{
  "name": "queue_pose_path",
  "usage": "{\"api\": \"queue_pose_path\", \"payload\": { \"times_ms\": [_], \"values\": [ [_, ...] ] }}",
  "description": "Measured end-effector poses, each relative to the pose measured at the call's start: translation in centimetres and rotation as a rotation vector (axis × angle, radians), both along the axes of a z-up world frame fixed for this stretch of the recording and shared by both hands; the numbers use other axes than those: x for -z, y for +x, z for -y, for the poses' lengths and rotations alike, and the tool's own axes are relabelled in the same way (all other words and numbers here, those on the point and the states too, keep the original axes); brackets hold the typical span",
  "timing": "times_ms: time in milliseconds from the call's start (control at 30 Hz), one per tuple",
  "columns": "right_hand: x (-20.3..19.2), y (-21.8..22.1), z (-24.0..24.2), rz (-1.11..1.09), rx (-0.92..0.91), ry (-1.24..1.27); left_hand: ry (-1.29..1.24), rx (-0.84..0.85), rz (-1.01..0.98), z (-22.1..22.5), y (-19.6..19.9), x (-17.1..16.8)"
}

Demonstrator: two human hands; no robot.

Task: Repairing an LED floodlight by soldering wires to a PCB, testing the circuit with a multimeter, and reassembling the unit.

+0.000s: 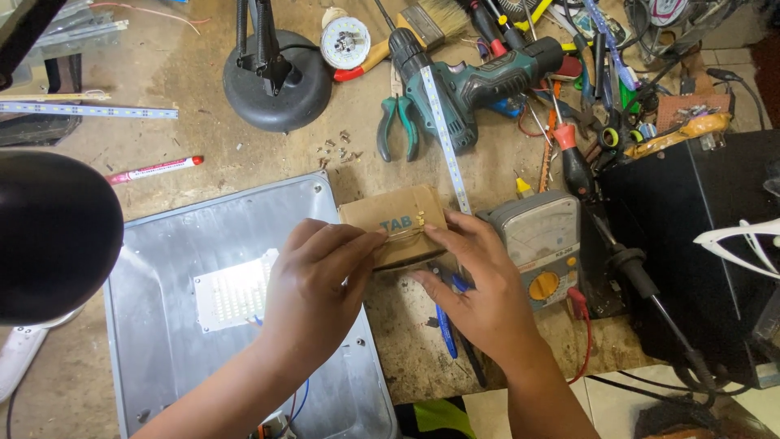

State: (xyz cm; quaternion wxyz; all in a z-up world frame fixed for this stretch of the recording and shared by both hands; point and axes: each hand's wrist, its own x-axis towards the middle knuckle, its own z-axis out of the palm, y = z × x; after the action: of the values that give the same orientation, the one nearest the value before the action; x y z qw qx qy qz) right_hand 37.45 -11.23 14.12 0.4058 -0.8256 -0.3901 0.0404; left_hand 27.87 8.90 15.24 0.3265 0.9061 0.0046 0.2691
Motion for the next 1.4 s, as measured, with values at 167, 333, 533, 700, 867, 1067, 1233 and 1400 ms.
{"api": "queue_pose_path", "payload": {
  "times_ms": [167, 333, 533, 700, 867, 1067, 1233, 1400],
  "values": [
    [-0.8, 0.1, 0.3, 0.104, 0.034, 0.044, -0.001, 0.007, 0.007, -0.1, 0.0, 0.1],
    [-1.6, -0.3, 0.9, 0.112, 0.082, 0.066, 0.008, 0.022, 0.026, -0.2, 0.0, 0.0],
    [-0.3, -2.7, 3.5, 0.112, 0.144, 0.184, 0.000, 0.014, 0.045, -0.3, -0.1, 0.2],
    [4.8, -6.4, 8.7, -0.485, 0.877, 0.832, 0.007, 0.028, 0.034, -0.4, -0.6, 0.0],
    [4.8, -5.4, 12.5, -0.610, 1.024, 0.911, 0.056, 0.013, 0.043, -0.4, -3.5, -1.6],
    [5.1, -0.8, 15.2, -0.528, 0.994, 0.758, 0.131, -0.050, 0.051, -3.3, -10.8, -1.4],
    [6.6, 0.6, 18.0, -0.351, 1.022, 0.578, 0.126, -0.145, 0.021, -7.4, -16.9, 0.1],
    [8.5, -6.0, 21.5, 0.498, 0.945, 0.070, 0.103, -0.233, 0.012, -11.9, -20.6, 2.2]
  ]
}}
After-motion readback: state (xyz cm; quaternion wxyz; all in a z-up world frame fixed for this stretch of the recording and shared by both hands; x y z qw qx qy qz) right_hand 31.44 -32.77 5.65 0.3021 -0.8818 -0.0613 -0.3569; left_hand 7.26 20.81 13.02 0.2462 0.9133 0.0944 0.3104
